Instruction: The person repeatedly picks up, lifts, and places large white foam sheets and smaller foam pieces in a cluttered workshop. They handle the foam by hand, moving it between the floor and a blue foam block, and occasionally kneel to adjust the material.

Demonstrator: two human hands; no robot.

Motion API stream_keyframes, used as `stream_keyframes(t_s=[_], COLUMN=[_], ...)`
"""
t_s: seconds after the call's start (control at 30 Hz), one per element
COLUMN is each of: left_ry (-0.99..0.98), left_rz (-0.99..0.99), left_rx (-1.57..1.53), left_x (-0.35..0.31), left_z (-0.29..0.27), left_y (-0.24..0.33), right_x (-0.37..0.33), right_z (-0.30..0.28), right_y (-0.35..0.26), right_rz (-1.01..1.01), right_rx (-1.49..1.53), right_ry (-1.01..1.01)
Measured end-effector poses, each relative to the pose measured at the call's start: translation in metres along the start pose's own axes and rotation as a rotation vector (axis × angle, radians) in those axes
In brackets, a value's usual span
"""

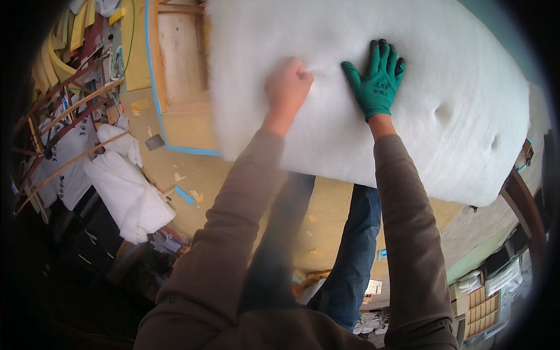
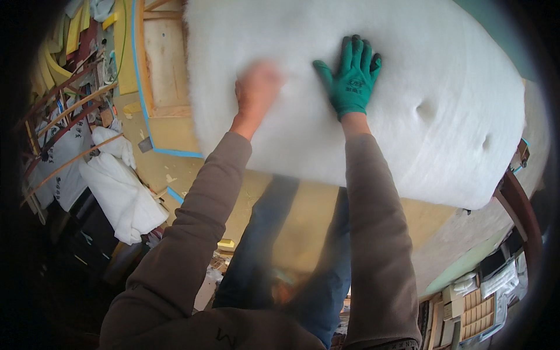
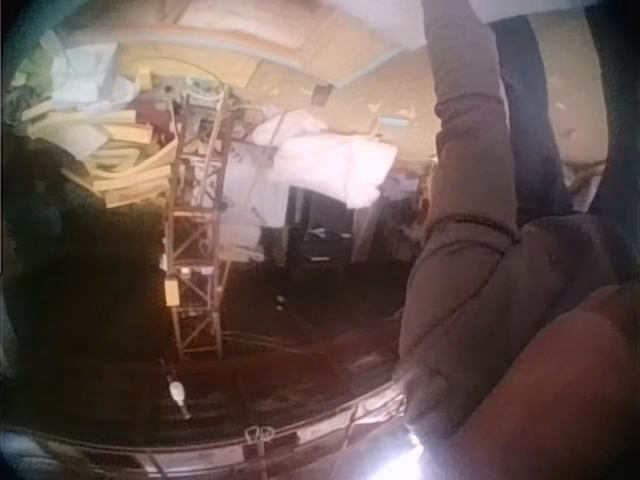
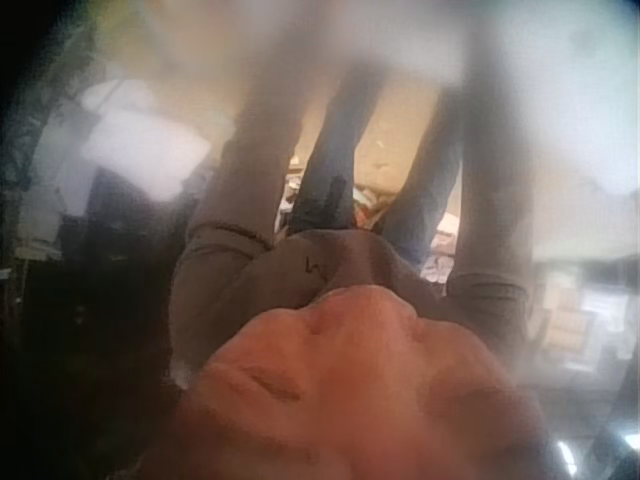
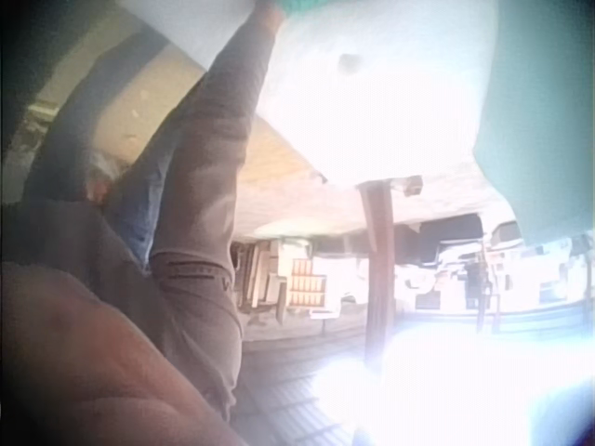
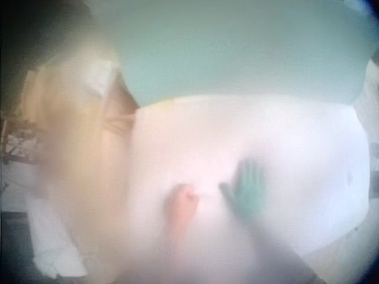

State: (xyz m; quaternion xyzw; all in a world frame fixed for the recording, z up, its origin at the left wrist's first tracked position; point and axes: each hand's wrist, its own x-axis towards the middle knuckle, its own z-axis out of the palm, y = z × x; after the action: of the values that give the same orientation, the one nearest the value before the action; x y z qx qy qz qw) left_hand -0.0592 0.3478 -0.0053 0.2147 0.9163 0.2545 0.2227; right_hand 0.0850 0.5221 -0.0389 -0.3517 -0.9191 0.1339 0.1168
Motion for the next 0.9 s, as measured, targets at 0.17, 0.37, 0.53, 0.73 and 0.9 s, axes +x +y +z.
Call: stream_keyframes(t_s=[0.17, 0.37, 0.53, 0.73, 0.9], left_ry=[0.002, -0.165, 0.056, 0.079, 0.043], left_rz=[0.028, -0.031, 0.152, 0.246, 0.209], left_rx=[-0.012, -0.075, 0.171, 0.229, 0.102], left_x=[-0.001, 0.0, -0.005, 0.007, 0.008], left_z=[-0.012, -0.03, -0.002, 0.023, 0.009], left_y=[0.008, 0.025, 0.032, 0.015, 0.002], right_x=[0.006, 0.01, -0.002, -0.008, -0.012], right_z=[-0.004, -0.05, -0.034, 0.005, 0.007], right_y=[-0.003, -0.023, -0.062, -0.049, -0.041], right_rz=[-0.007, -0.027, 0.013, -0.01, -0.015], right_rx=[-0.029, 0.107, 0.112, 0.043, 0.085], right_ry=[0.014, 0.064, -0.143, -0.113, -0.12])
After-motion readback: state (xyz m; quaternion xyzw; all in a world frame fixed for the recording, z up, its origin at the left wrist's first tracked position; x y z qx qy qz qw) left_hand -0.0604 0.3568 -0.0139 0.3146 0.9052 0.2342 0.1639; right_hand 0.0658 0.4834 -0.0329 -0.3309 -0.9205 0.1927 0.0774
